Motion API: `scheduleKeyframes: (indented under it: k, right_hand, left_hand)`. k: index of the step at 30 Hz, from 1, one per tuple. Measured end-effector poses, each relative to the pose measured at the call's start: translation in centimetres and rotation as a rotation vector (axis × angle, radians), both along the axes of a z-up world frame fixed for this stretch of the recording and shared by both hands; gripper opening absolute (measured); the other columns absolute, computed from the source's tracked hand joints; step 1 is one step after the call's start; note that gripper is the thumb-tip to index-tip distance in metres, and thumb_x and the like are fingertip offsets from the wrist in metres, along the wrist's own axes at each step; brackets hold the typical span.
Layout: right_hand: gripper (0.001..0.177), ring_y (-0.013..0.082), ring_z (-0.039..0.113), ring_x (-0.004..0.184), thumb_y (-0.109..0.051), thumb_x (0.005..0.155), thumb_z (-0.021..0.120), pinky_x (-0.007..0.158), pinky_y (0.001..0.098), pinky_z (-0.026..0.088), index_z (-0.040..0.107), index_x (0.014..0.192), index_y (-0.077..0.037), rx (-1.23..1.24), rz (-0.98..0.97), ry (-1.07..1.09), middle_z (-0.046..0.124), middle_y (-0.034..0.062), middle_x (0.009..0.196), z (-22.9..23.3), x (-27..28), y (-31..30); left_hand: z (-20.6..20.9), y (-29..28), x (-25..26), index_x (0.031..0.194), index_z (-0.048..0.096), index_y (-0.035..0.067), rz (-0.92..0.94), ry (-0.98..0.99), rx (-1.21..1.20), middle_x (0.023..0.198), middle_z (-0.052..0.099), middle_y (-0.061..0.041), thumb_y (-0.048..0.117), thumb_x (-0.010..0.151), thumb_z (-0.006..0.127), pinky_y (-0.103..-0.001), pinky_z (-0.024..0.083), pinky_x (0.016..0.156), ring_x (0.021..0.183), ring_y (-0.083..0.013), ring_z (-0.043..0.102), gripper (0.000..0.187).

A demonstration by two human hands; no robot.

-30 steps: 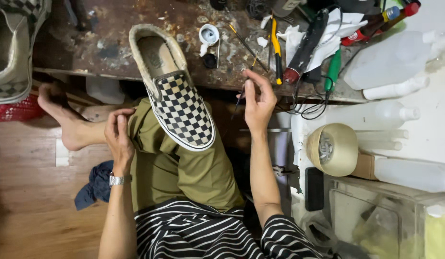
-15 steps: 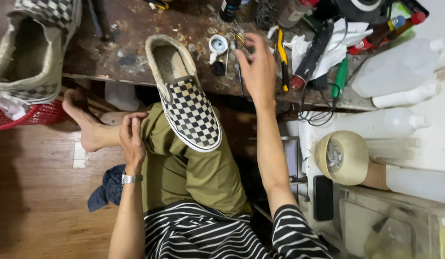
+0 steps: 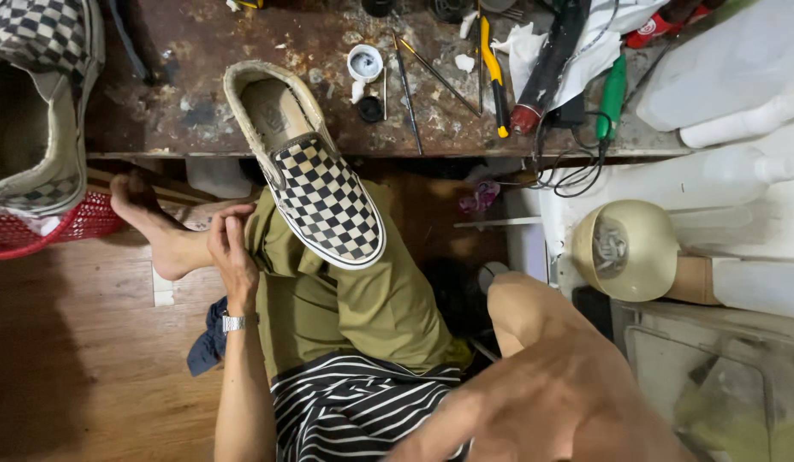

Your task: The person paints the white rubber sole of a checkered slip-on shoe using a small brush dipped in white paint. They hold the shoe with their left hand and carefully apply paint along the edge of the sole, occasionally rotating the shoe to reach different sections.

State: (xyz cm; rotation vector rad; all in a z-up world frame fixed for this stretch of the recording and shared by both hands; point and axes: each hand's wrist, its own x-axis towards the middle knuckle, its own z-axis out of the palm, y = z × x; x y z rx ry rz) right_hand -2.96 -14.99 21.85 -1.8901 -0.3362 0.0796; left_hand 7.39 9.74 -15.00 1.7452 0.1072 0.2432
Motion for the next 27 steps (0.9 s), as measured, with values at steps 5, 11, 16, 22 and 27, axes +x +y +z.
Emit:
scheduleKeyframes:
  k: [5, 11, 16, 22, 27]
  right_hand:
    - [0.025, 0.0073, 0.081, 0.063, -0.032, 0.098, 0.039, 0.093, 0.0392, 0.032, 0.051, 0.079, -0.023, -0.044, -0.096, 0.163, 0.069, -0.0111, 0.056, 0.1, -1.3, -0.2]
    - [0.028, 0.0035, 0.071, 0.049, -0.035, 0.096, 0.044, 0.065, 0.0296, 0.037, 0.057, 0.081, -0.014, -0.127, -0.272, 0.416, 0.085, -0.008, 0.06, 0.2, -2.2, -0.6]
    - [0.034, 0.0008, 0.063, 0.039, -0.037, 0.095, 0.048, 0.044, 0.0224, 0.041, 0.061, 0.083, -0.008, -0.203, -0.368, 0.571, 0.098, -0.0059, 0.062, -0.5, 1.3, -1.9]
    - [0.016, 0.0212, 0.061, 0.085, 0.007, 0.099, 0.064, 0.064, 0.0261, 0.055, 0.053, 0.106, -0.002, -0.006, -0.6, -0.545, 0.059, 0.0182, 0.108, -10.8, 15.0, -8.7]
    - [0.014, 0.018, 0.073, 0.071, -0.011, 0.094, 0.07, 0.066, 0.0262, 0.06, 0.066, 0.105, -0.004, -0.63, -0.58, -0.167, 0.074, 0.0108, 0.085, -19.5, 21.3, -11.6]
  left_hand:
    - [0.3, -0.2, -0.1, 0.106, 0.057, -0.001, 0.0, -0.004, -0.028, 0.108, 0.062, -0.017, 0.039, 0.102, 0.036, -0.035, 0.047, 0.093, 0.104, -0.0255, 0.058, 0.045]
    - [-1.4, 0.4, 0.0, 0.107, 0.061, -0.001, -0.018, -0.032, -0.058, 0.106, 0.064, -0.021, 0.028, 0.106, 0.036, -0.044, 0.044, 0.099, 0.107, -0.0295, 0.06, 0.039]
    - [0.3, -0.1, -0.1, 0.105, 0.06, 0.001, 0.002, -0.012, 0.046, 0.109, 0.063, -0.014, 0.037, 0.103, 0.035, -0.036, 0.043, 0.093, 0.103, -0.025, 0.057, 0.044]
    - [0.2, -0.1, -0.1, 0.105, 0.06, 0.002, 0.022, 0.023, 0.005, 0.109, 0.064, -0.014, 0.038, 0.102, 0.036, -0.034, 0.042, 0.094, 0.104, -0.0239, 0.057, 0.044]
    - [-0.5, 0.2, -0.2, 0.105, 0.06, 0.002, 0.007, -0.017, 0.009, 0.109, 0.065, -0.014, 0.032, 0.103, 0.037, -0.035, 0.044, 0.094, 0.104, -0.0243, 0.058, 0.038]
